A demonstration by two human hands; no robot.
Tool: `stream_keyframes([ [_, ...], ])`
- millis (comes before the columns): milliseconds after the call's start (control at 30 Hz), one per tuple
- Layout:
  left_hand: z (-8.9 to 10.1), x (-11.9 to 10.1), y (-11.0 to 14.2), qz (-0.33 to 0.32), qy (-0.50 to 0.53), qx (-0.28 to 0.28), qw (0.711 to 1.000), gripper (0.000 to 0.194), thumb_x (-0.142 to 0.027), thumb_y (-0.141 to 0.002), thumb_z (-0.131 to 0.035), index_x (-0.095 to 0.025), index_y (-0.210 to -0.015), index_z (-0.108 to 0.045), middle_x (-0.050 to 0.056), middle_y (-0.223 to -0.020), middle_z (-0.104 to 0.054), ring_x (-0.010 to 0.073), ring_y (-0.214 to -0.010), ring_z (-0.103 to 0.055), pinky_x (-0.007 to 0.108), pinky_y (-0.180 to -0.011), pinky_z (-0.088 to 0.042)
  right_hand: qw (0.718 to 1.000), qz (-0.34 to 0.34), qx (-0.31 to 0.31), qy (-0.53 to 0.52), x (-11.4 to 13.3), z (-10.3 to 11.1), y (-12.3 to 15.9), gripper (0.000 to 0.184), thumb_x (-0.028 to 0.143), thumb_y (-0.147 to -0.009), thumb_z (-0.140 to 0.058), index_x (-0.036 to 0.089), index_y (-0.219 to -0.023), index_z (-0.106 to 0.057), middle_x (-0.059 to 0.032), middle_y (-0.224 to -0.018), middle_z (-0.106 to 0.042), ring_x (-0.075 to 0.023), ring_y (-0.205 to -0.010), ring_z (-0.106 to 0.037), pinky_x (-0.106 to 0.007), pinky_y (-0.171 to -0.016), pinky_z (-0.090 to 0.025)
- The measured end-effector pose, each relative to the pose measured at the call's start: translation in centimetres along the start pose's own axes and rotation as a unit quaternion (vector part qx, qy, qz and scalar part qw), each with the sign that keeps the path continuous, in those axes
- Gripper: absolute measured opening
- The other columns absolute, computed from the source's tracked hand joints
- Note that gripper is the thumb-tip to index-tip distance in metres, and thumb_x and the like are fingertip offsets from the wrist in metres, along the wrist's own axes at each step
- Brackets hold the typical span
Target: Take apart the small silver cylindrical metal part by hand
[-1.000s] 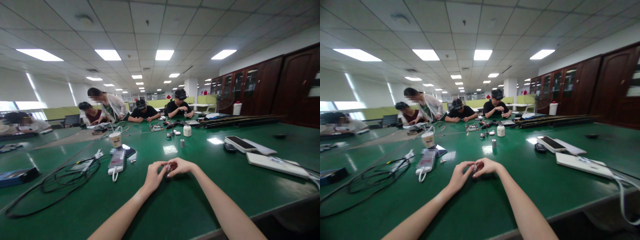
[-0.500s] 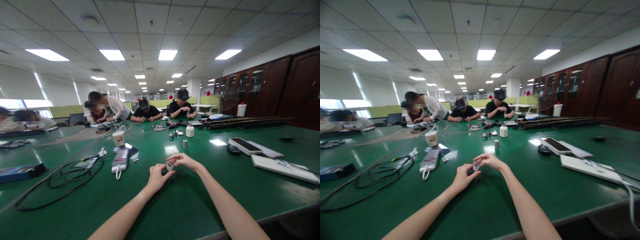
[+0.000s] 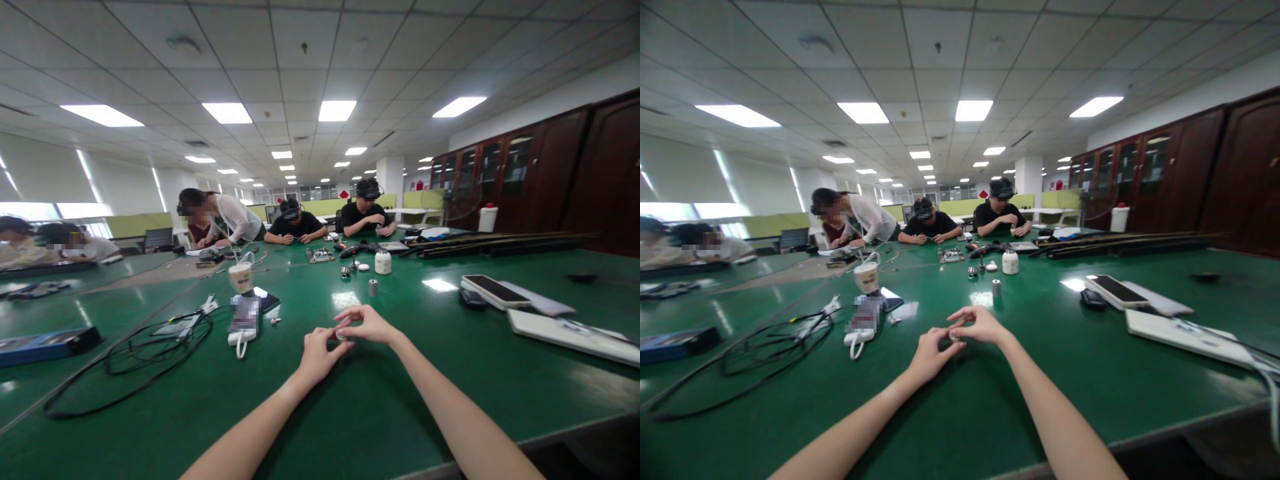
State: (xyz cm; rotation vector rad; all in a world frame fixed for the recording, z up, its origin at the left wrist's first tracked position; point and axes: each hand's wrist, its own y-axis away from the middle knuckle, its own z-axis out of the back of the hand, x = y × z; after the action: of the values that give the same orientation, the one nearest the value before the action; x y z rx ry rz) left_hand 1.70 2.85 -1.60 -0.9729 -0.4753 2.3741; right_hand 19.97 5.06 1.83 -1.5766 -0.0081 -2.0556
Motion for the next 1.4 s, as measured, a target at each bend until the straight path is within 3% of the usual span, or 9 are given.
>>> stream_keyframes([
  [267, 0.1, -0.2, 0.1, 0.001, 0.006, -0.002, 1.000, 0.026, -0.044, -0.081, -0.070, -0.023, -0.096, -0.074, 0.004, -0.094, -0.075, 0.0249, -0.093, -0.064, 0.036, -0.085, -0.045, 0.995, -0.048, -0.053, 0.064, -2.8, 3.4, -0.1, 0.026, 0.029, -0.094, -0.062, 0.015, -0.115, -0.061, -0.0072, -0.112, -0.065, -0.0216, -0.098, -0.065, -0.043, -0.086, -0.054],
  [533, 0.0, -0.1, 0.1, 0.002, 0.002, 0.001, 1.000, 0.027, -0.045, -0.081, -0.069, -0.023, -0.098, -0.073, 0.005, -0.094, -0.075, 0.0250, -0.093, -0.064, 0.037, -0.084, -0.047, 0.988, -0.117, -0.007, 0.096, -5.5, 4.0, 0.2, 0.025, 0.029, -0.095, -0.060, 0.015, -0.115, -0.060, -0.0072, -0.113, -0.063, -0.0203, -0.094, -0.065, -0.040, -0.081, -0.056],
  [667, 0.0, -0.1, 0.1, 0.001, -0.009, -0.001, 1.000, 0.026, -0.044, -0.085, -0.066, -0.024, -0.099, -0.073, 0.005, -0.095, -0.075, 0.0245, -0.093, -0.064, 0.037, -0.085, -0.047, 0.991, -0.097, -0.029, 0.084, -5.0, 3.6, 0.0, 0.025, 0.029, -0.095, -0.060, 0.015, -0.115, -0.060, -0.0073, -0.114, -0.063, -0.0205, -0.095, -0.065, -0.040, -0.081, -0.055],
  [833, 0.3, 0.2, 0.1, 0.013, -0.043, -0.050, 0.998, 0.035, -0.042, -0.099, -0.039, -0.025, -0.114, -0.066, 0.006, -0.110, -0.072, 0.0234, -0.106, -0.061, 0.039, -0.091, -0.044, 0.995, -0.066, -0.038, 0.059, -4.0, 1.9, -0.8, 0.023, 0.029, -0.094, -0.061, 0.014, -0.112, -0.061, -0.0063, -0.108, -0.065, -0.0192, -0.091, -0.066, -0.038, -0.079, -0.056],
  [1033, 2.8, 1.9, 0.0, 0.023, -0.136, -0.092, 0.986, 0.040, -0.045, -0.097, -0.044, -0.020, -0.125, -0.058, 0.013, -0.130, -0.060, 0.0298, -0.124, -0.049, 0.047, -0.104, -0.033, 0.997, -0.047, -0.061, 0.025, -3.0, 1.8, -3.2, 0.019, 0.030, -0.090, -0.067, 0.013, -0.096, -0.065, -0.0030, -0.091, -0.069, -0.0167, -0.080, -0.068, -0.036, -0.076, -0.056],
  [1100, 4.7, 3.1, -0.6, 0.026, -0.182, -0.110, 0.977, 0.055, -0.050, -0.091, -0.055, -0.016, -0.133, -0.053, 0.019, -0.144, -0.046, 0.0371, -0.138, -0.030, 0.053, -0.112, -0.016, 0.996, -0.042, -0.079, 0.015, -2.6, 2.6, -3.2, 0.025, 0.034, -0.078, -0.078, 0.015, -0.089, -0.067, -0.0034, -0.084, -0.071, -0.0190, -0.080, -0.068, -0.037, -0.079, -0.055],
  [1167, 6.6, 4.8, -1.6, 0.048, -0.331, -0.140, 0.932, 0.059, -0.054, -0.090, -0.054, -0.015, -0.134, -0.054, 0.022, -0.146, -0.042, 0.0422, -0.140, -0.026, 0.056, -0.112, -0.014, 0.995, -0.038, -0.094, 0.010, -2.2, 3.2, -2.7, 0.032, 0.040, -0.068, -0.083, 0.016, -0.083, -0.067, -0.0051, -0.082, -0.073, -0.0217, -0.081, -0.069, -0.037, -0.080, -0.054],
  [1300, 9.2, 8.3, -3.7, 0.159, -0.475, -0.094, 0.860, 0.072, -0.063, -0.087, -0.050, -0.013, -0.139, -0.051, 0.028, -0.146, -0.040, 0.0503, -0.124, -0.046, 0.059, -0.105, -0.022, 0.993, -0.043, -0.113, 0.013, -1.4, 3.3, -1.1, 0.036, 0.050, -0.065, -0.081, 0.019, -0.073, -0.065, -0.0073, -0.079, -0.073, -0.0250, -0.079, -0.069, -0.041, -0.080, -0.054],
  [1400, 9.9, 10.3, -5.3, 0.190, -0.483, -0.061, 0.853, 0.075, -0.066, -0.085, -0.053, -0.013, -0.139, -0.052, 0.031, -0.141, -0.046, 0.0475, -0.105, -0.062, 0.059, -0.099, -0.030, 0.992, -0.049, -0.112, 0.012, -1.4, 2.6, 0.2, 0.033, 0.050, -0.069, -0.079, 0.020, -0.069, -0.063, -0.0092, -0.080, -0.075, -0.0281, -0.085, -0.071, -0.042, -0.081, -0.055],
])
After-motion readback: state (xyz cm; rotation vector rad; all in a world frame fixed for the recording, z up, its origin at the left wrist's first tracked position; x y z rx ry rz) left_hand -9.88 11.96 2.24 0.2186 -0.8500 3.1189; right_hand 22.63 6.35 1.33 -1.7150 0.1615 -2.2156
